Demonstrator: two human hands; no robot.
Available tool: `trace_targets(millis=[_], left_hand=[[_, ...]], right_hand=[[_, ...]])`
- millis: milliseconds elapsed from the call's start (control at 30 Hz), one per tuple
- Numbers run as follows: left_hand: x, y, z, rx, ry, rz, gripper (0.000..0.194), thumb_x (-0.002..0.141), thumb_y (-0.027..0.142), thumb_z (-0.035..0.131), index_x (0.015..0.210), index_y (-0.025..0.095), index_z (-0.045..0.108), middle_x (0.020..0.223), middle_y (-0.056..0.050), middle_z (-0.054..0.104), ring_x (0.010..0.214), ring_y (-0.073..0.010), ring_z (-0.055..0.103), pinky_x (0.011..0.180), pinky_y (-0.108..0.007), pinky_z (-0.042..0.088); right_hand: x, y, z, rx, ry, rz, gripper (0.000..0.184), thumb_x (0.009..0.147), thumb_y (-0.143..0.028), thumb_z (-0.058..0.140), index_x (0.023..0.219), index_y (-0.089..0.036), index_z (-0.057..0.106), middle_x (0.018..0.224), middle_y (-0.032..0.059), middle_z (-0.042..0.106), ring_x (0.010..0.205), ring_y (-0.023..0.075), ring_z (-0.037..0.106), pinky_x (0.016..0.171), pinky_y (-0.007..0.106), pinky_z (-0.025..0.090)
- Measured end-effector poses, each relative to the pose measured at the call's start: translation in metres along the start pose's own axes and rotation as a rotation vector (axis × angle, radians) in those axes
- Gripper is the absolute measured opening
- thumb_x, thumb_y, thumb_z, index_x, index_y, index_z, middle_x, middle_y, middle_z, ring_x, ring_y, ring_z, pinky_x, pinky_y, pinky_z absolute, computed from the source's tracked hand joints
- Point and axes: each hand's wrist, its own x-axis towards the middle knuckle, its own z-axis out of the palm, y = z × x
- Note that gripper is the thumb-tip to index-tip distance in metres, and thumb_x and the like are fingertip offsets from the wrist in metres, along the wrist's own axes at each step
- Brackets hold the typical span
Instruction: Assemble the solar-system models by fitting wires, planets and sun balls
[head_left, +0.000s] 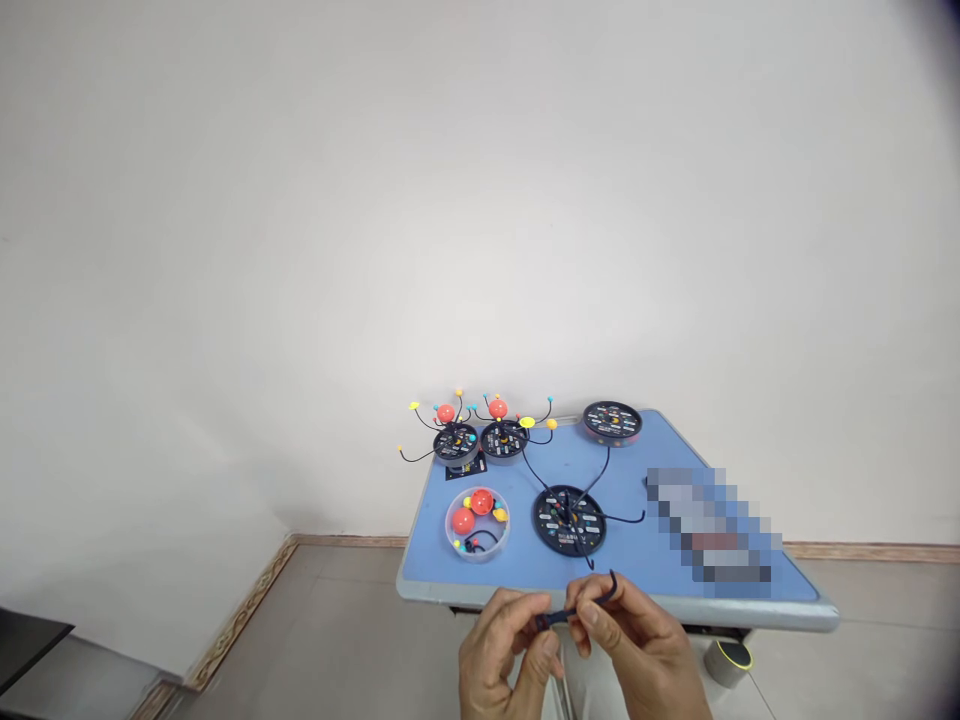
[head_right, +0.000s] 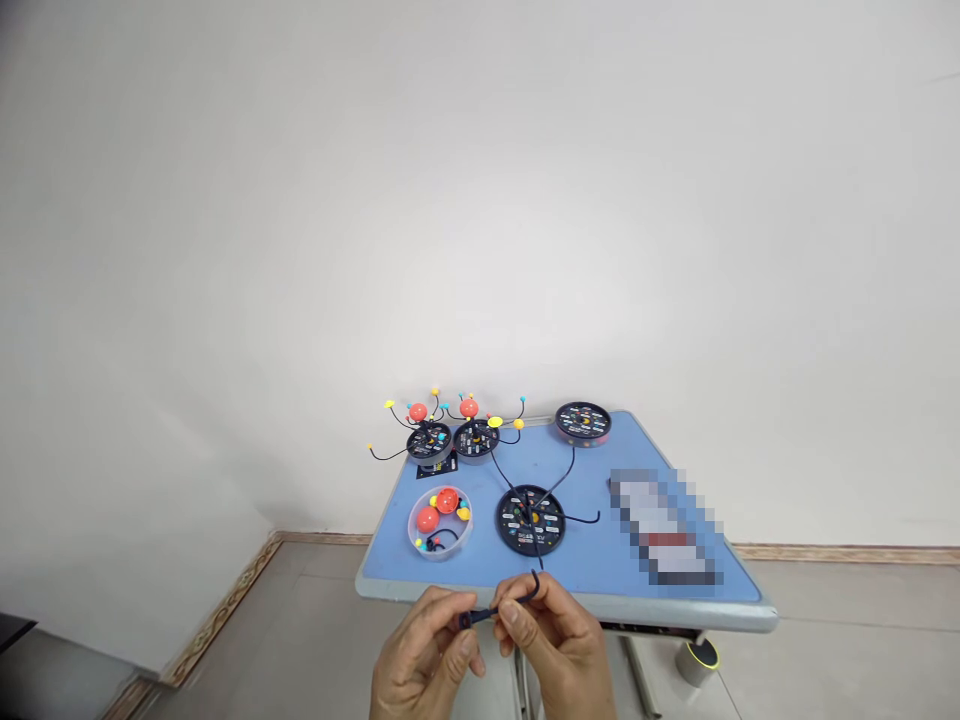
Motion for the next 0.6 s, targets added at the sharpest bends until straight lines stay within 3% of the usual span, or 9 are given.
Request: trace_targets(millis=[233,600], left_hand=[[-0.0010,-0.0028,0.0029,-0.046,0.027,0.002,0.021,0.091,0.031,0.066,0.110,0.028,0.074,0.084,-0.002,0.065,0.054,-0.0068,0.057,0.049,-0.015,0.052],[-0.0025,-0.0019,-0.0033,0.056,-0.005,0.035,0.021,0.092,0.032,0.064,0.111,0.030,0.073,0.085,-0.002,0.067,0.053,-0.0082,0.061,0.052,-0.018,0.052]], right_hand=[[0.0037,0.0031,-0.0007,0.041,0.005,0.005,0.031,0.067,-0.047,0.085,0.064,-0.019,0.070,0.070,0.0007,0.064,0.054,0.0120,0.054,0.054,0.025,0.044],[-0.0020,-0.0040,-0.0006,-0.040,0.013,-0.007,0.028,0.068,-0.045,0.083,0.065,-0.020,0.072,0.073,0.0016,0.064,0.057,0.0138,0.053,0.055,0.026,0.044]])
